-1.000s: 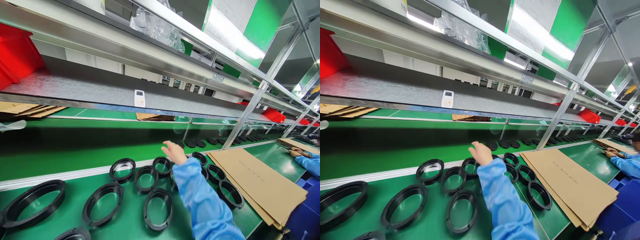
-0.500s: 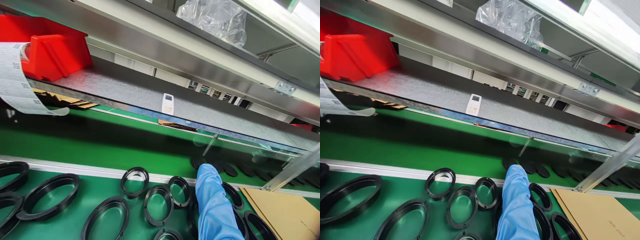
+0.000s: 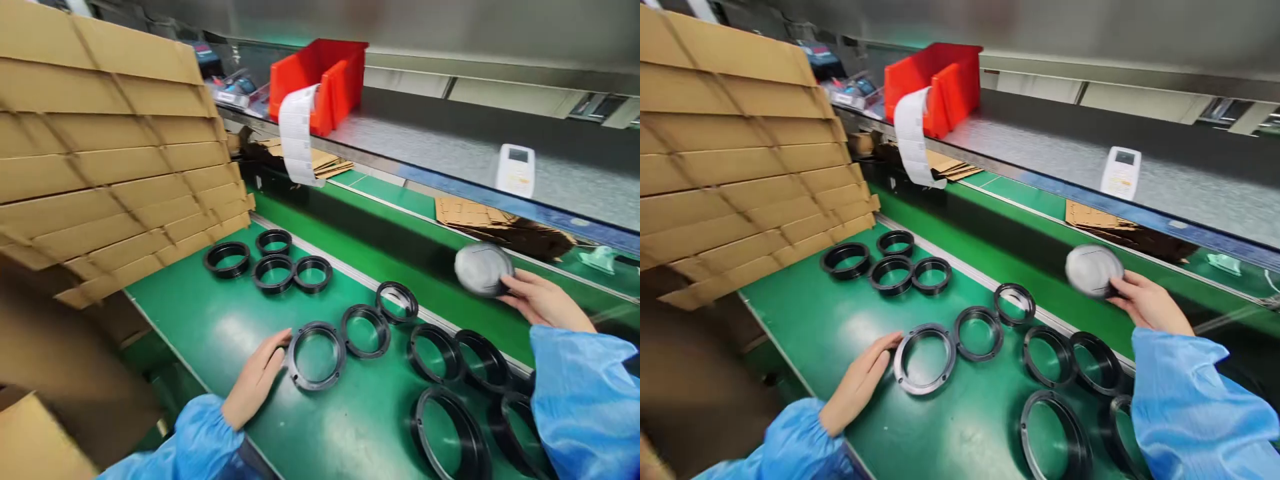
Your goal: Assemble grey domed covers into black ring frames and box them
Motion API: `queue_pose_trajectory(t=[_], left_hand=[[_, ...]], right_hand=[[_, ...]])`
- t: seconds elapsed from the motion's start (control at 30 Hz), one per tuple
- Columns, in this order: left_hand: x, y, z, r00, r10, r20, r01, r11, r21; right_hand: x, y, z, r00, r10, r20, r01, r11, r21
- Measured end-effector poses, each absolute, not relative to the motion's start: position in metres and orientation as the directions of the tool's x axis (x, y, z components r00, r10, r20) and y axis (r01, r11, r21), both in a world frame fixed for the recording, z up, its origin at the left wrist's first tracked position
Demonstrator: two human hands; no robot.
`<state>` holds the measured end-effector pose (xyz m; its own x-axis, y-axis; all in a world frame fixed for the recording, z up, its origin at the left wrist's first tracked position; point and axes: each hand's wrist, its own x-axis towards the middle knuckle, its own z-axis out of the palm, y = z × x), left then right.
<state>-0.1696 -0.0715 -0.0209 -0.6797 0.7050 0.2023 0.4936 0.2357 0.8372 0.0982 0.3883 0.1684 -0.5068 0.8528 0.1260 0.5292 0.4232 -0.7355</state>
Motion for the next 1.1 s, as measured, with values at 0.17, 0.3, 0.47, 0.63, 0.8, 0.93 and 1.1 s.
queue_pose_trajectory(t=[0.17,0.3,0.47,0.63,0.8,0.93,1.1], left_hand=[[-0.166,-0.064,-0.015,-0.675,0.706,0.212,0.437,0.152,0.886],[-0.163,-0.068,-0.016,-0.673,0.7,0.238,0.42,0.096,0.902],[-0.162,-0.07,-0.019,-0.682,0.681,0.267,0.389,0.029,0.921],[-0.161,-0.07,-0.02,-0.703,0.657,0.273,0.342,-0.024,0.939],[-0.162,-0.072,-0.023,-0.778,0.579,0.243,0.267,-0.045,0.963],[-0.166,-0.076,-0.027,-0.829,0.526,0.192,0.177,-0.08,0.981],[-0.165,-0.068,-0.029,-0.847,0.511,0.148,0.12,-0.089,0.989]], right_hand=[[0.016,0.256,0.13,-0.836,0.549,-0.008,0.29,0.43,-0.855],[-0.036,0.179,0.083,-0.926,0.372,-0.07,0.279,0.545,-0.791],[-0.06,0.157,0.06,-0.916,0.397,-0.061,0.35,0.714,-0.607],[-0.059,0.131,0.064,-0.901,0.428,0.071,0.387,0.866,-0.315],[-0.053,0.089,0.086,-0.947,0.266,0.183,0.239,0.958,-0.156],[-0.058,0.066,0.077,-0.934,0.314,0.171,0.317,0.948,-0.013],[-0.068,0.056,0.042,-0.96,0.281,-0.007,0.281,0.96,0.009]])
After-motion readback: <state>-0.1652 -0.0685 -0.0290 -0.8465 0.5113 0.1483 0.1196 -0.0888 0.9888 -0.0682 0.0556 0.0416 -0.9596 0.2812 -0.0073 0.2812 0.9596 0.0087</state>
